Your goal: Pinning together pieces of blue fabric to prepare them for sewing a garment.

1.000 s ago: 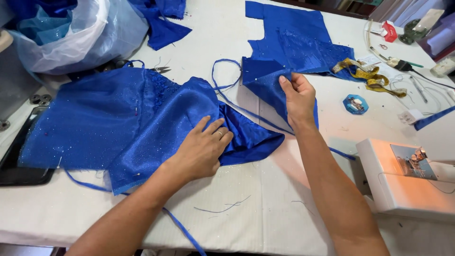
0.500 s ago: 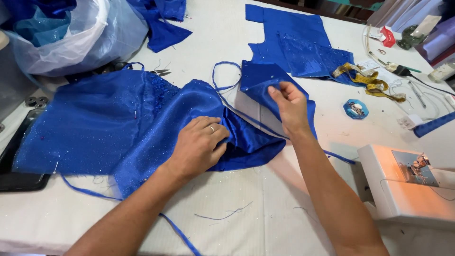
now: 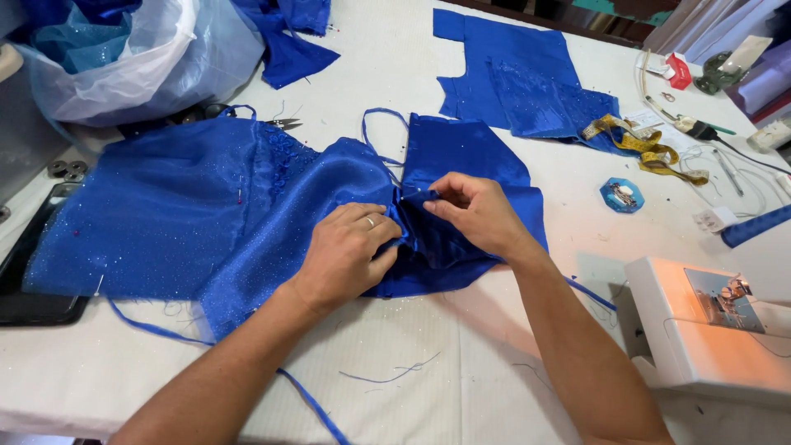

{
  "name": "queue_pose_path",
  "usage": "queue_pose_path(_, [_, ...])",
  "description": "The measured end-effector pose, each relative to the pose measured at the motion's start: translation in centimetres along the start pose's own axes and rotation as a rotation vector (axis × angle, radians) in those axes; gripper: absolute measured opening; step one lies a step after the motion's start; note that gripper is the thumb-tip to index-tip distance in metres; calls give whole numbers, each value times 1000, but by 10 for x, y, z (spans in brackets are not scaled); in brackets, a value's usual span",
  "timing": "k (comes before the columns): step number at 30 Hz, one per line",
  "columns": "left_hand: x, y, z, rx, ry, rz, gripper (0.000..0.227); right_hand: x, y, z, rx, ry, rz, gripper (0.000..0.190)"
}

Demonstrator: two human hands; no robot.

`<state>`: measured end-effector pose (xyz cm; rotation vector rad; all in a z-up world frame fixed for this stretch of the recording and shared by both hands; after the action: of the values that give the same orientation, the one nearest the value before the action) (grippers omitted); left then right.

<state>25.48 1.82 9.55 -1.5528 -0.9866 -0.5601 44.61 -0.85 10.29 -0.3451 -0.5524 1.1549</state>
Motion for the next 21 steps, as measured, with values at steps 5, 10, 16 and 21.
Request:
queue_pose_path(5, [1,0,-1,7,1,19,14,2,-4,1,-9,6,10,15])
queue_pose_path(10, [1,-1,-3,-5,4,51,15,1,-2,1,-20,16,-7,15])
queue_pose_path(16, [2,-1,-9,23,71,-7,14,32,-34,-48,-229,46,-209,14])
queue_pose_path(21, [6,-5,-18,20,113,75,10,109,-74,-21,-315,-99,-491,19])
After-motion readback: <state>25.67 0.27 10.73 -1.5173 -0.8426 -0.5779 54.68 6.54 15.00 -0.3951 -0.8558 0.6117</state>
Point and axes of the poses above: each hand's wrist, its own x-axis towards the middle knuckle, its own y-axis out of the palm, z = x × y, the point moved 8 cm from there along x, towards the middle knuckle, and after that the axes turned 3 degrees about -z, right-handed, at the moved point
